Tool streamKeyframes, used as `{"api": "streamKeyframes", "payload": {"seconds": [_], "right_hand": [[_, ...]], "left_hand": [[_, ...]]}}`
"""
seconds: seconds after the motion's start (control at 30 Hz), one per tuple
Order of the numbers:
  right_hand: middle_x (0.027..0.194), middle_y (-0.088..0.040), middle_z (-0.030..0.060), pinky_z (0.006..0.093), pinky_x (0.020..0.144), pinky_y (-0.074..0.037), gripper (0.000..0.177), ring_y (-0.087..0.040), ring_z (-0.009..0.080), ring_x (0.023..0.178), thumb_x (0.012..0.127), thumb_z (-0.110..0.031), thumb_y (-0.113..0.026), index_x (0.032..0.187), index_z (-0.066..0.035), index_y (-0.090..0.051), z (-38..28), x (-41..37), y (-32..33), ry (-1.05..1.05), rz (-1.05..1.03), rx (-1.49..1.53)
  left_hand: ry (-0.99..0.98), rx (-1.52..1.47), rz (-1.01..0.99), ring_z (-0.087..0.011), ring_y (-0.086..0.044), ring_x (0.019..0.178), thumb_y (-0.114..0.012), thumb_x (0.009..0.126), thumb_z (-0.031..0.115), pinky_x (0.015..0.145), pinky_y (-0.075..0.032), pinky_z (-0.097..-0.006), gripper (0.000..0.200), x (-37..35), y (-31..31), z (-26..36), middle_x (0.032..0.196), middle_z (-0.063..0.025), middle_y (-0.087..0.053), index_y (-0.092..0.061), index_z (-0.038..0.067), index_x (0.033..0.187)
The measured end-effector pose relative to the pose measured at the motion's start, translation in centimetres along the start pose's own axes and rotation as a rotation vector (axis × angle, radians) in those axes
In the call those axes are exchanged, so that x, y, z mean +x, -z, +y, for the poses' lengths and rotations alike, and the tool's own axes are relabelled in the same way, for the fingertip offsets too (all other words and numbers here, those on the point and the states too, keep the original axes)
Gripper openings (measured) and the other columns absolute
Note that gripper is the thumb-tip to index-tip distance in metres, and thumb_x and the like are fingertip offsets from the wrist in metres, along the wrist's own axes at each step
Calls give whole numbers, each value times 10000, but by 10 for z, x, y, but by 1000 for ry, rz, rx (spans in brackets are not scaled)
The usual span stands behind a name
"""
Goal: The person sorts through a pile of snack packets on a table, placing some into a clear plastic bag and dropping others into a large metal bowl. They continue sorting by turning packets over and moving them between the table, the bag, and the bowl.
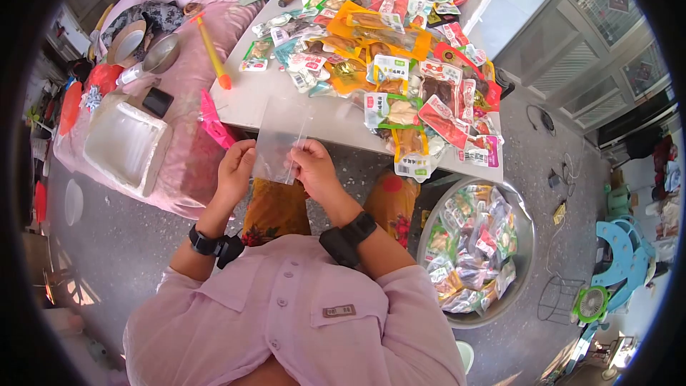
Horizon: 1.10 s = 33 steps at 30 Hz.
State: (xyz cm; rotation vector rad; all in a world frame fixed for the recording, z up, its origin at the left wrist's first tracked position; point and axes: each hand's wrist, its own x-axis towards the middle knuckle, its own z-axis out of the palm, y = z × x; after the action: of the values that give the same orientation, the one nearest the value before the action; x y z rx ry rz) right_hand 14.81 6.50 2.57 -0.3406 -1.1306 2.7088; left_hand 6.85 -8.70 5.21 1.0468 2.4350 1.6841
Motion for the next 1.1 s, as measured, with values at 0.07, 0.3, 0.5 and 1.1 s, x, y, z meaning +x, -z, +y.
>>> {"api": "streamKeyframes", "payload": {"seconds": [0.07, 0.3, 0.5, 1.1], "right_hand": [[731, -524, 31, 218, 519, -375, 107, -494, 108, 631, 775, -80, -497, 871, -34, -508, -3, 0, -2, 68, 77, -151], [665, -507, -4, 167, 469, -351, 38, -435, 27, 558, 787, -41, -490, 819, -28, -505, -4, -10, -20, 262, 129, -319], [725, -532, 17, 186, 533, -407, 86, -472, 54, 608, 812, -65, -467, 876, -15, -496, -22, -29, -18, 280, 112, -395], [808, -523, 44, 225, 616, -452, 155, -510, 100, 711, 841, -153, -464, 919, -21, -488, -27, -44, 1, 86, -68, -127]], "left_hand": [[-284, 310, 171, -155, -473, 725, -549, 765, 82, 642, -394, -241, 199, 7, 1, 10, 880, -76, -511, -514, 4, 944], [-498, 420, 86, -251, -485, 830, -632, 595, 110, 711, -359, -368, 258, 5, -21, 49, 852, -101, -504, -553, 53, 833], [-483, 223, -75, -242, -486, 785, -651, 623, 111, 634, -381, -315, 264, 8, -27, 57, 849, -103, -496, -550, 31, 854], [234, -541, -486, -115, -550, 736, -562, 775, 70, 642, -450, -235, 129, -2, -39, 44, 786, -52, -542, -503, 3, 867]]}}
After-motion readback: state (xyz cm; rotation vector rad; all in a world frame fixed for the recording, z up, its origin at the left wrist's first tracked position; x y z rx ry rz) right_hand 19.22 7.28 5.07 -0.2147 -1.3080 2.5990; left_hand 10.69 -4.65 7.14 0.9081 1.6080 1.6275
